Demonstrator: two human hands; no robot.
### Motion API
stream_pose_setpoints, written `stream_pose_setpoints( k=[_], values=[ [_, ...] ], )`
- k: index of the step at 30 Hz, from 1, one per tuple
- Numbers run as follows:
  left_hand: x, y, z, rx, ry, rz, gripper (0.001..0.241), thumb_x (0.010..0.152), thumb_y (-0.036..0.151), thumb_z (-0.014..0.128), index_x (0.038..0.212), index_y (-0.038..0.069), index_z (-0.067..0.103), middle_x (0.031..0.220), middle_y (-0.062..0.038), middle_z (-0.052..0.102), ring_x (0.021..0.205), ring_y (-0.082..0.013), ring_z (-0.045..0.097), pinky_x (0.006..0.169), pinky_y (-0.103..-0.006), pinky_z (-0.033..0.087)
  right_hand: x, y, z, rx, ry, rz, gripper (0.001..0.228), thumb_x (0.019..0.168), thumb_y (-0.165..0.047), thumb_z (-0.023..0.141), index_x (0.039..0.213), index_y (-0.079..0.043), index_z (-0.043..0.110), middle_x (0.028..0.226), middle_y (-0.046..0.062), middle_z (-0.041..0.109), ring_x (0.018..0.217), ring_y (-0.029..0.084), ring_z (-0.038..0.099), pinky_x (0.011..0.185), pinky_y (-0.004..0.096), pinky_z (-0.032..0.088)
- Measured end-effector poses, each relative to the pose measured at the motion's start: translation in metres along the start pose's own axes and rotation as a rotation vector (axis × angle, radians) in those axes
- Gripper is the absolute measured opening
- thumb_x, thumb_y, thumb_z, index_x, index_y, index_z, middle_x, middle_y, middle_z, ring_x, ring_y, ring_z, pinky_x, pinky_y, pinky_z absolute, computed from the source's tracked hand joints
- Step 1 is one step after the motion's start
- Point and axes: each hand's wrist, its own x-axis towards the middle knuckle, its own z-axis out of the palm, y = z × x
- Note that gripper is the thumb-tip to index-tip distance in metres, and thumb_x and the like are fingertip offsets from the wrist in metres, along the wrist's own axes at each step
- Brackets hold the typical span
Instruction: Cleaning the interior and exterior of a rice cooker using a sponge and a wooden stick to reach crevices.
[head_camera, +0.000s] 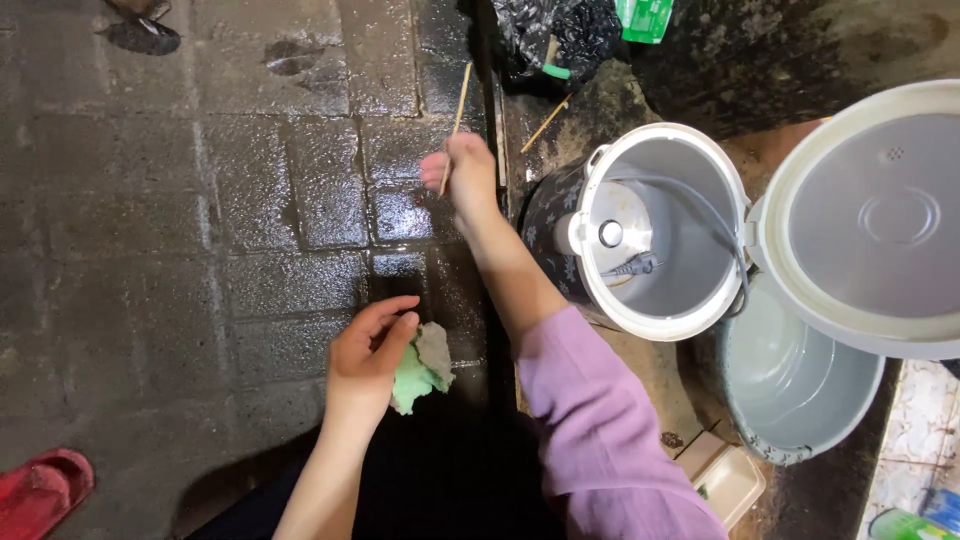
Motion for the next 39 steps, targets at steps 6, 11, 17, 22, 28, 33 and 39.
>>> stream_pose_setpoints(
  k=[6,11,17,22,28,33,39],
  values=[
    [0.013,-0.017,-0.011,-0.072,0.033,-0.064,0.044,0.099,0.024,0.064,0.142,0.012,0.062,0.093,-0.016,0.074,0.084,-0.0218,0.067,0.081,-0.0366,0.054,-0.106,-0.018,0.017,-0.182,-0.396,-0.097,0.007,0.096,-0.013,0.06,0.098,-0.008,0.064,0.083,0.02,0.073,0.072,0.021,0.07,0.069,0.032,0.058],
    [0.029,-0.058,-0.005,-0.199,0.014,0.102,0.015,0.106,0.016,0.063,0.109,0.006,0.074,0.085,-0.007,0.068,0.079,-0.0103,0.058,0.076,-0.029,0.055,-0.158,-0.036,0.012,-0.424,-0.497,-0.079,0.007,0.088,-0.019,0.076,0.094,-0.021,0.078,0.082,0.001,0.075,0.076,0.011,0.069,0.081,0.029,0.058],
    [0.022,-0.03,0.0,-0.086,-0.02,0.206,0.02,0.109,0.012,0.058,0.102,0.009,0.076,0.077,-0.005,0.068,0.074,-0.0102,0.058,0.074,-0.0307,0.055,-0.2,-0.071,-0.005,-0.374,-0.471,0.076,0.069,0.087,-0.042,0.079,0.147,-0.02,0.054,0.143,0.018,0.06,0.135,0.031,0.056,0.117,0.045,0.043],
    [0.018,-0.009,-0.002,-0.56,-0.006,-0.196,0.024,0.11,0.027,0.053,0.112,0.005,0.062,0.098,-0.01,0.065,0.084,-0.0197,0.065,0.07,-0.0292,0.055,-0.234,-0.087,-0.031,-0.647,-0.704,0.01,0.103,0.085,-0.042,0.067,0.165,-0.021,0.005,0.141,0.015,0.06,0.123,0.031,0.064,0.103,0.037,0.048],
    [0.017,0.015,-0.003,-0.412,-0.03,-0.165,0.029,0.109,0.032,0.047,0.111,0.006,0.058,0.132,-0.018,0.069,0.09,-0.0371,0.076,0.072,-0.0352,0.06,-0.226,-0.132,-0.087,-0.76,-0.556,0.069,0.041,0.096,-0.032,0.064,0.133,-0.02,0.048,0.098,0.001,0.073,0.076,0.015,0.072,0.066,0.028,0.06],
    [0.017,0.018,-0.005,-0.428,0.001,-0.174,0.026,0.111,0.027,0.047,0.112,0.003,0.058,0.122,-0.02,0.068,0.092,-0.0362,0.074,0.081,-0.0378,0.062,-0.164,-0.21,-0.172,-0.884,-0.125,0.164,0.035,0.103,-0.039,0.045,0.122,-0.016,0.063,0.1,0.008,0.076,0.057,0.014,0.063,0.048,0.029,0.047],
    [0.017,0.011,-0.006,-0.41,0.013,-0.17,0.025,0.112,0.025,0.046,0.112,0.004,0.058,0.119,-0.02,0.068,0.093,-0.0367,0.074,0.086,-0.0411,0.062,-0.02,-0.191,-0.315,-1.716,0.462,-0.074,0.025,0.103,-0.035,0.056,0.116,-0.014,0.059,0.096,0.018,0.071,0.086,0.045,0.068,0.068,0.056,0.051]
  ],
)
